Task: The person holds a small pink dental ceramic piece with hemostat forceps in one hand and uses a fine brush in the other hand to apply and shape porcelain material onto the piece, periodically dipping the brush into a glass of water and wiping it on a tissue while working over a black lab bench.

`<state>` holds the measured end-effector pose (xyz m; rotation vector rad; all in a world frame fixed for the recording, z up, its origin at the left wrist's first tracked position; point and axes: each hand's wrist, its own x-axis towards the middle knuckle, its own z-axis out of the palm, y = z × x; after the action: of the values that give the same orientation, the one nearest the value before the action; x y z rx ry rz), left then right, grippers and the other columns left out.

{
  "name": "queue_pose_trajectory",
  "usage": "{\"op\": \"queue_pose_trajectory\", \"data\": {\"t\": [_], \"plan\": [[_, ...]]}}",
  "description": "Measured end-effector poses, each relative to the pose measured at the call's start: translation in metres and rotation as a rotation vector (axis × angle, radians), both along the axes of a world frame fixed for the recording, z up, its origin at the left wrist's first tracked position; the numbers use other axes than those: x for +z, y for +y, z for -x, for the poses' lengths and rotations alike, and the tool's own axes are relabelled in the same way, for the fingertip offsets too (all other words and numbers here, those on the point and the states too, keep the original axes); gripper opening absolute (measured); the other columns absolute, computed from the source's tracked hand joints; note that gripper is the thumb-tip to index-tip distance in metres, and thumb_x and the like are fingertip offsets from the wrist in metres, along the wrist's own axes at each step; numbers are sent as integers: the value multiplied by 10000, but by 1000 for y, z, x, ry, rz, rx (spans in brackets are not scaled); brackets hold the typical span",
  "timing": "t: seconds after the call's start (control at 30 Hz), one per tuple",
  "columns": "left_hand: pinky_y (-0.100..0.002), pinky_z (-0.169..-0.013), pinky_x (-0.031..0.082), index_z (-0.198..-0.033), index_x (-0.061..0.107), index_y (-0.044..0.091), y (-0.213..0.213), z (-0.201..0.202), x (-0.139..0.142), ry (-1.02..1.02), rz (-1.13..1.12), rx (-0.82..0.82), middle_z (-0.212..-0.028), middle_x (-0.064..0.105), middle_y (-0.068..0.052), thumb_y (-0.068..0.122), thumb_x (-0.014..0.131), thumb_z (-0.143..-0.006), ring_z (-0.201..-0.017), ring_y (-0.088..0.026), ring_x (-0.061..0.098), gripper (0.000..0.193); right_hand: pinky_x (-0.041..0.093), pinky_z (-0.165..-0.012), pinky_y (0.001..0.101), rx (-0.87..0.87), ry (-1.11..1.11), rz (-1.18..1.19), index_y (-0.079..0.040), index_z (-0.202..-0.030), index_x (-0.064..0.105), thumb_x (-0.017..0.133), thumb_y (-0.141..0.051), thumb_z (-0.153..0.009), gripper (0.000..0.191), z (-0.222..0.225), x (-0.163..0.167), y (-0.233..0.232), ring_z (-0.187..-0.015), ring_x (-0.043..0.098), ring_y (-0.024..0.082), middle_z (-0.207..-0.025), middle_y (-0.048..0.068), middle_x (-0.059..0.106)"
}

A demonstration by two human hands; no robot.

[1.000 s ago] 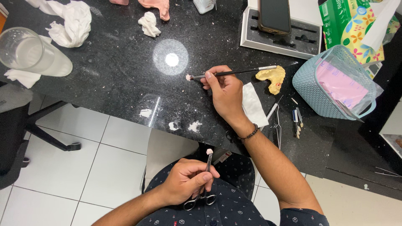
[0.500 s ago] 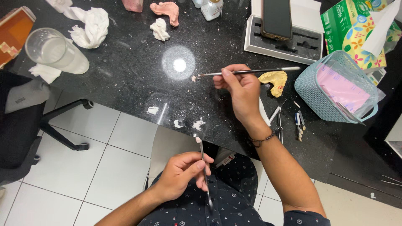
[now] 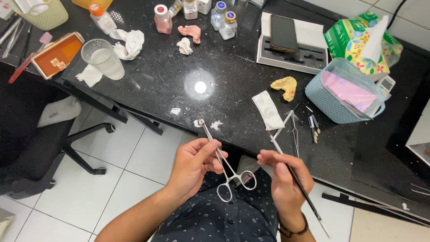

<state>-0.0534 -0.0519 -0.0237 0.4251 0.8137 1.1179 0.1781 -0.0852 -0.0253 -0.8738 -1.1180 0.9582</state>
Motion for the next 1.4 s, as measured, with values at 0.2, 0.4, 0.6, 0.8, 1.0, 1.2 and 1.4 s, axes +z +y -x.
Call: {"op": "queue_pose_trajectory", "data": {"t": [0.2, 0.4, 0.6, 0.8, 1.0, 1.2, 1.4], "plan": [[-275, -595, 581, -1046, 687, -37, -22, -5, 18, -156, -40, -53, -886, 759, -175, 177, 648, -1014, -610, -123, 685, 220, 608, -984, 472, 33, -131, -320, 6, -1322, 511, 745, -114, -966, 443, 0, 1, -61, -1076, 736, 342, -1292, 311, 653], [-295, -645, 595, -1055, 683, -29, -56, -23, 23, -96, -190, 34, -936, 761, -193, 166, 638, -1014, -666, -147, 713, 205, 635, -938, 423, -115, -113, -220, 4, -1244, 496, 767, 26, -915, 427, 15, 17, -93, -1019, 755, 308, -1224, 289, 680], [-339, -708, 643, -1091, 701, -105, -74, -34, 17, 114, -404, 116, -992, 777, -242, 106, 649, -1008, -747, -215, 768, 232, 657, -766, 379, -182, 144, -33, 32, -1073, 582, 698, 102, -920, 204, 9, 11, -78, -887, 767, 288, -1005, 251, 724], [-351, -849, 638, -1201, 669, -122, -90, -29, 22, 163, -643, -73, -1141, 753, -236, 5, 711, -909, -923, -236, 770, 322, 638, -662, 342, -6, 342, 77, 5, -1000, 590, 696, 87, -895, 170, -23, 10, -59, -793, 760, 273, -930, 235, 744], [-331, -819, 647, -1209, 705, -47, -60, 7, 45, 347, -625, -446, -1099, 784, -189, 81, 642, -954, -909, -202, 781, 292, 648, -617, 335, 147, -87, 37, 6, -889, 590, 749, 114, -800, 212, -86, 75, -42, -733, 770, 245, -852, 209, 761], [-280, -756, 586, -1164, 766, -1, -36, 7, 99, 606, -910, -691, -1038, 801, -90, 183, 684, -979, -893, -121, 731, 273, 620, -604, 263, 309, -565, 138, 4, -806, 660, 813, 15, -786, 154, -75, 162, -27, -686, 752, 142, -786, 117, 783], [-280, -638, 553, -1063, 789, 38, -31, -36, 124, 809, -1248, -731, -862, 775, -70, 213, 759, -916, -722, -115, 703, 230, 588, -609, 213, 333, -861, -62, -39, -840, 702, 835, -80, -816, 141, -43, 194, -25, -686, 737, 78, -754, 38, 777]]}}
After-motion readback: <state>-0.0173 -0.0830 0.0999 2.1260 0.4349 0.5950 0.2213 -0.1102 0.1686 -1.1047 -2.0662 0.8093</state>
